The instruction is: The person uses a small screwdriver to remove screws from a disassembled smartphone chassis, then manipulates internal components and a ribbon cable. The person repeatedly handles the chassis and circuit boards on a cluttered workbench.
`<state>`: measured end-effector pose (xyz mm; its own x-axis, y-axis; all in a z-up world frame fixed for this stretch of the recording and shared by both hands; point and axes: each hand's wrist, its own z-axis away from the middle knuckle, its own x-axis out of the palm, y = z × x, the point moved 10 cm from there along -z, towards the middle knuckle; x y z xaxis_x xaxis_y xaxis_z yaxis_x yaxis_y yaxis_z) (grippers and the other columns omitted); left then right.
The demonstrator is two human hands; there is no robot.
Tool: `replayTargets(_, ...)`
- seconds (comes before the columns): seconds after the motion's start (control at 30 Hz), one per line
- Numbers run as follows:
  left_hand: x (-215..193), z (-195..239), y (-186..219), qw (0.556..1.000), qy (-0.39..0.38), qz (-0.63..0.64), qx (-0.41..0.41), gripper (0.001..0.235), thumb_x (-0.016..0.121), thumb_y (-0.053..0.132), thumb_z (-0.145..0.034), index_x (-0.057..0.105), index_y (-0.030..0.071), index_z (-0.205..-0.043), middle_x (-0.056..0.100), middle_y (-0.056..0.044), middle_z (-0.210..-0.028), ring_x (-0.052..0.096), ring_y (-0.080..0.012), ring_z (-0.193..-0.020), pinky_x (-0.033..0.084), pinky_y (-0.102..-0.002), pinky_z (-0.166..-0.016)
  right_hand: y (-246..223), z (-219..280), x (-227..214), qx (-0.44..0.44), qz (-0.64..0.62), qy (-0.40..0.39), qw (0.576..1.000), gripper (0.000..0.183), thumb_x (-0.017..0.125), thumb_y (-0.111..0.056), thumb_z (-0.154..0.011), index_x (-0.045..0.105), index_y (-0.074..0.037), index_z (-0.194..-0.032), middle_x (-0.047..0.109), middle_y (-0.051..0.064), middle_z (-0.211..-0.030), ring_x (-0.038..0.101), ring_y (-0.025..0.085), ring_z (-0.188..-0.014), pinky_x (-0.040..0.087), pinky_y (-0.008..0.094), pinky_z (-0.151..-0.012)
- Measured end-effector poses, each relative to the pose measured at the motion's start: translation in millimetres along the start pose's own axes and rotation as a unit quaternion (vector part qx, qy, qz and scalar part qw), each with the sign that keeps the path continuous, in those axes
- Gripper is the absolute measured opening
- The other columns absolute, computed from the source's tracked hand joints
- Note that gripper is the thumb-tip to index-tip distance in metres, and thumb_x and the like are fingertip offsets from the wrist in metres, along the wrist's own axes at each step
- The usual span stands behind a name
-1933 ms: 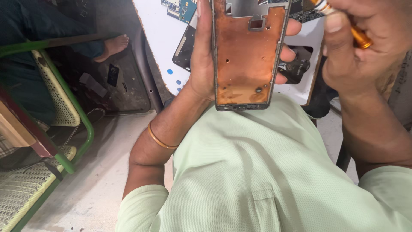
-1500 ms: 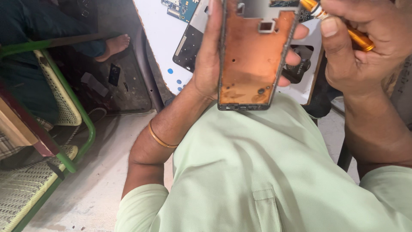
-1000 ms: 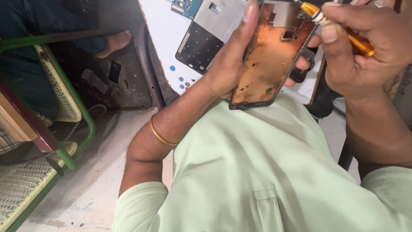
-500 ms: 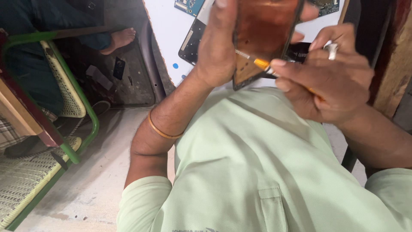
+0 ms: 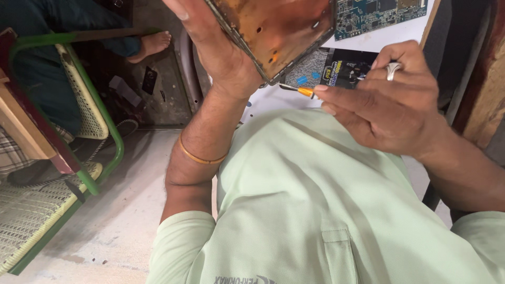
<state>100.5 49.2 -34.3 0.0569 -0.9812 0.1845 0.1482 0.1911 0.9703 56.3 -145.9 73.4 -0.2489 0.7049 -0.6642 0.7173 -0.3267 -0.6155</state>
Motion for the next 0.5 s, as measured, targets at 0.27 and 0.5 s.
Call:
replayTargets(0.27, 18.6, 1.5, 23.4, 0.984, -0.075, 0.160, -0.010, 0.085, 0.031, 0.068, -0.110, 0.054, -0.012, -0.125, 0.070, -0.026, -0.116, 0.074, -0.0323, -0.101, 0.065, -0.041, -0.092, 23.0, 2.7, -14.4, 0.034, 0.057, -0.023, 0.998, 0.015, 0.085, -0.015, -0.086, 0.083, -0.010, -0.100, 0.066, 0.000, -0.062, 0.054, 0.015, -0.056, 0.041, 0.035, -0.083)
replayTargets(0.5, -30.5, 1.3, -0.8, 0.993, 0.045, 0.096, 0.045, 0.058, 0.035, 0.051, -0.120, 0.043, -0.005, -0.131, 0.062, -0.023, -0.118, 0.071, -0.0293, -0.100, 0.062, -0.042, -0.090, 28.4, 11.0, -18.5, 0.047, 0.135, 0.006, 0.990, 0.019, 0.083, -0.008, -0.092, 0.082, -0.004, -0.111, 0.068, 0.002, -0.070, 0.057, 0.017, -0.062, 0.043, 0.035, -0.089)
